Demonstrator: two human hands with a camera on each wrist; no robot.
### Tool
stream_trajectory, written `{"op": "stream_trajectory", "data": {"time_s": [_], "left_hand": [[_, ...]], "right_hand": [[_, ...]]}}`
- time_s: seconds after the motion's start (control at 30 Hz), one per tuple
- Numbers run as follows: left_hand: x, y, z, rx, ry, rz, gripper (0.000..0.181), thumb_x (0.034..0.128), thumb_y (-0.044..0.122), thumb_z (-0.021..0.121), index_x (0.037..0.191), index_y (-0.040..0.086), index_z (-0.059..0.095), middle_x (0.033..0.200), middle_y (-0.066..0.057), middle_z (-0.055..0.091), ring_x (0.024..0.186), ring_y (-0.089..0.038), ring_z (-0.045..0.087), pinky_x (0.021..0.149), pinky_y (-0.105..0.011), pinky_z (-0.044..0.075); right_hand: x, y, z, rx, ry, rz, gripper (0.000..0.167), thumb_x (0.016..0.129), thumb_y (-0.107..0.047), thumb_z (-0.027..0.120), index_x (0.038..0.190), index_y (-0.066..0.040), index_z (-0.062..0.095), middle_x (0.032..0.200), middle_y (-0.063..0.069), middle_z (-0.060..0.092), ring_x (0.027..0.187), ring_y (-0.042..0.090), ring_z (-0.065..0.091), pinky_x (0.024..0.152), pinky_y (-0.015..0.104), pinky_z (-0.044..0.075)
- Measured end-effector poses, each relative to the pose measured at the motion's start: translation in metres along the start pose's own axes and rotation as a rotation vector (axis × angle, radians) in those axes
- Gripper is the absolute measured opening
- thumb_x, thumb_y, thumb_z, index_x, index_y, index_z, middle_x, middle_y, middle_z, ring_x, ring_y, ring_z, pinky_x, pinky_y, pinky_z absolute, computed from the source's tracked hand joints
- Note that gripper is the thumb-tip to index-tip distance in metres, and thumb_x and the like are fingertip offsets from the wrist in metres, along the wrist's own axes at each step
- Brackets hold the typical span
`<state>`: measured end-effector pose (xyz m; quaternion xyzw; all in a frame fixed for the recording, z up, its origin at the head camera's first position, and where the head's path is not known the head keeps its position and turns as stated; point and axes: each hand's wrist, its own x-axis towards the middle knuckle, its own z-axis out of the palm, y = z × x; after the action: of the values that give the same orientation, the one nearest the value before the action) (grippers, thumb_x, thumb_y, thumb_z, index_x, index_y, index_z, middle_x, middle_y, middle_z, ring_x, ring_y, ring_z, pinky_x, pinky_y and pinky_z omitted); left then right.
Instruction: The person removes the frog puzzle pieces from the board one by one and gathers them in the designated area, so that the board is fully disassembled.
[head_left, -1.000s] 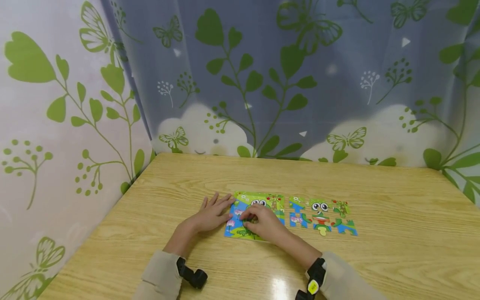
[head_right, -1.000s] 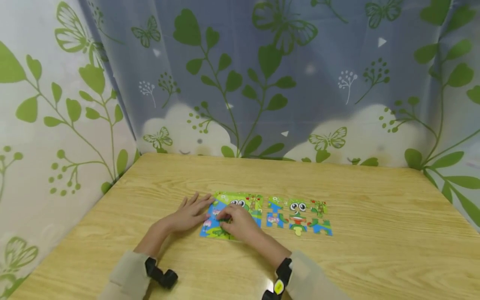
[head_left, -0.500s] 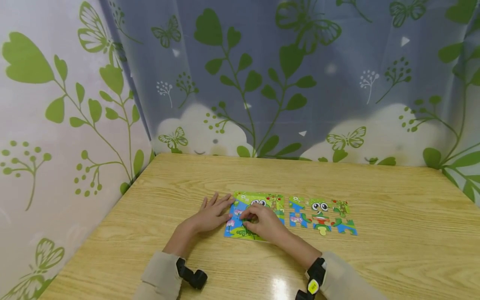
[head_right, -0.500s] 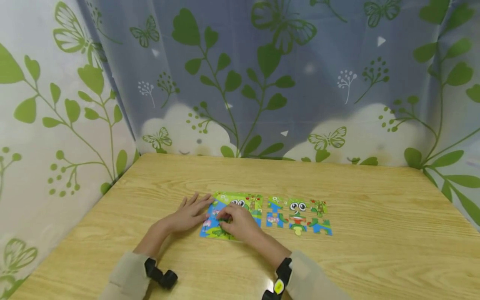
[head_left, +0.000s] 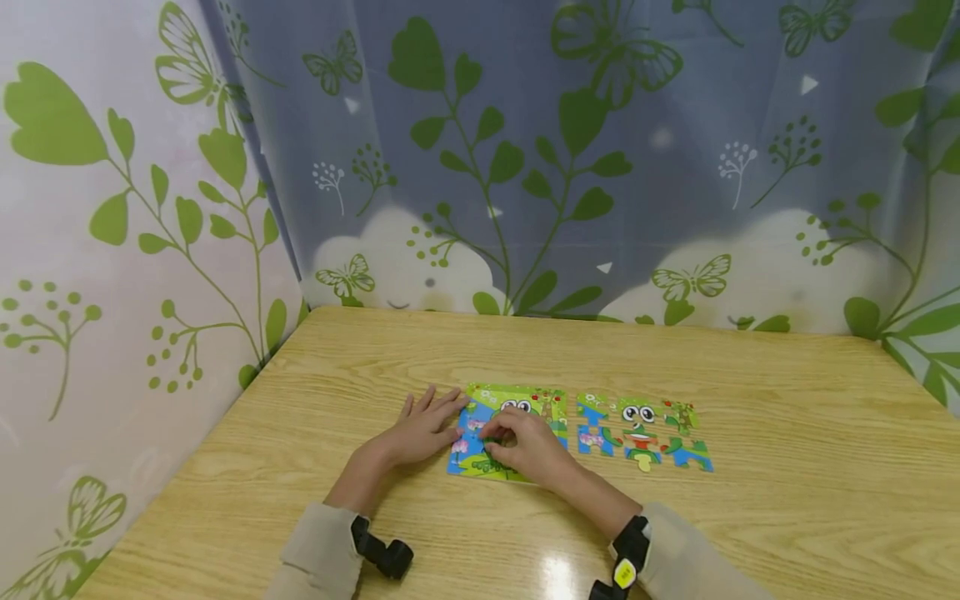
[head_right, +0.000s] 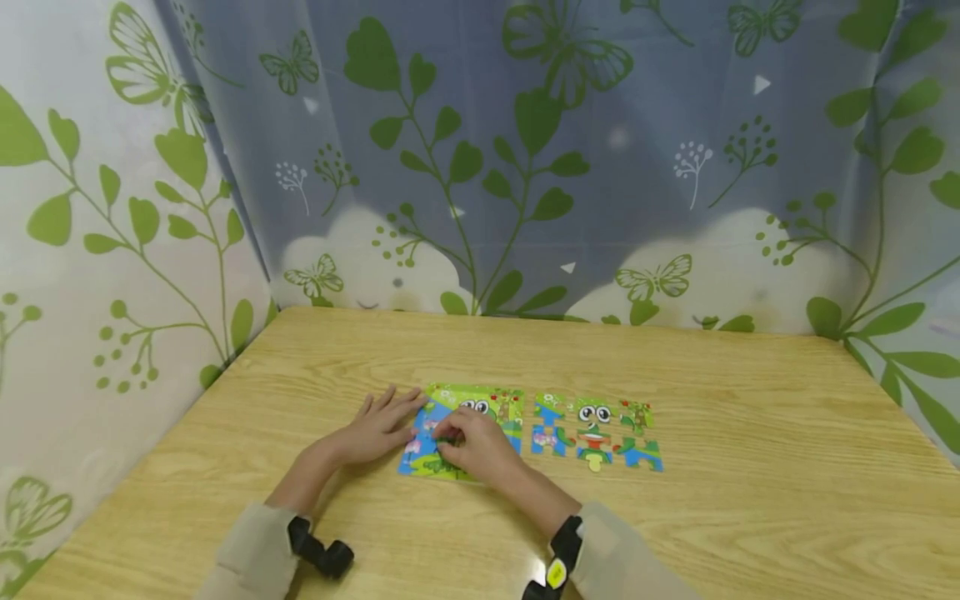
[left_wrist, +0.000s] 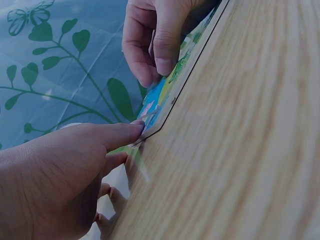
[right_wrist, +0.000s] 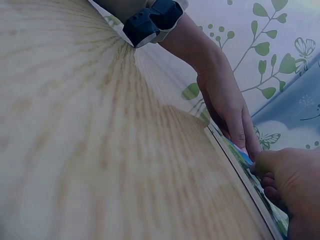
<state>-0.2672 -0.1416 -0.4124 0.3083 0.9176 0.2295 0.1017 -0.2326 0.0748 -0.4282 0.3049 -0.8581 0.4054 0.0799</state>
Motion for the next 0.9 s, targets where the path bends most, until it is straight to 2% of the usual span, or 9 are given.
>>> {"op": "stream_trajectory", "data": {"time_s": [0.5,0.6,0.63,0.73,0.83,0.9], "left_hand": [[-0.001,0.0,-0.001,0.008,-0.002,0.001,0.053,0.099,0.032,0.041,0.147,0.014,0.026,0.152,-0.007,0.013,0.136,-0.035,-0.005,0.103,-0.053,-0.011],[-0.001,0.001,-0.001,0.018,-0.001,0.003,0.053,0.0988,0.033,0.042,0.146,0.014,0.027,0.151,-0.008,0.014,0.136,-0.036,-0.004,0.103,-0.054,-0.01],[-0.001,0.001,-0.001,0.02,0.0,0.001,0.053,0.0987,0.033,0.042,0.146,0.014,0.027,0.151,-0.008,0.014,0.136,-0.036,-0.004,0.103,-0.054,-0.01],[-0.001,0.001,-0.001,0.014,0.0,-0.007,0.054,0.0984,0.035,0.042,0.146,0.015,0.027,0.151,-0.007,0.014,0.136,-0.035,-0.004,0.103,-0.053,-0.01],[0.0,0.001,0.0,0.011,-0.001,-0.013,0.054,0.0983,0.035,0.042,0.146,0.015,0.027,0.152,-0.006,0.014,0.136,-0.034,-0.005,0.103,-0.053,-0.011],[0.0,0.0,0.0,0.013,0.001,-0.01,0.054,0.0982,0.035,0.042,0.146,0.015,0.028,0.151,-0.007,0.014,0.136,-0.035,-0.004,0.103,-0.053,-0.011]], "right_hand": [[-0.001,-0.004,-0.002,0.035,0.033,0.008,0.011,0.081,-0.005,0.07,0.091,-0.011,0.068,0.087,-0.007,0.056,0.078,0.009,0.054,0.068,0.023,0.048],[-0.002,-0.005,-0.004,0.035,0.03,0.003,0.011,0.081,-0.005,0.07,0.09,-0.012,0.068,0.087,-0.008,0.056,0.079,0.009,0.054,0.07,0.027,0.049],[-0.002,-0.006,-0.005,0.03,0.03,0.003,0.012,0.081,-0.005,0.07,0.09,-0.012,0.068,0.086,-0.009,0.055,0.079,0.008,0.054,0.076,0.032,0.048],[-0.005,-0.007,-0.011,0.022,0.025,0.001,0.012,0.081,-0.005,0.07,0.09,-0.013,0.067,0.086,-0.01,0.056,0.08,0.009,0.053,0.078,0.04,0.046],[-0.009,-0.008,-0.019,0.009,0.022,-0.002,0.012,0.081,-0.006,0.07,0.091,-0.012,0.068,0.088,-0.01,0.057,0.08,0.01,0.054,0.079,0.038,0.046],[-0.013,-0.008,-0.023,0.005,0.018,-0.003,0.012,0.081,-0.007,0.07,0.092,-0.011,0.067,0.091,-0.009,0.058,0.081,0.011,0.054,0.074,0.032,0.048]]}}
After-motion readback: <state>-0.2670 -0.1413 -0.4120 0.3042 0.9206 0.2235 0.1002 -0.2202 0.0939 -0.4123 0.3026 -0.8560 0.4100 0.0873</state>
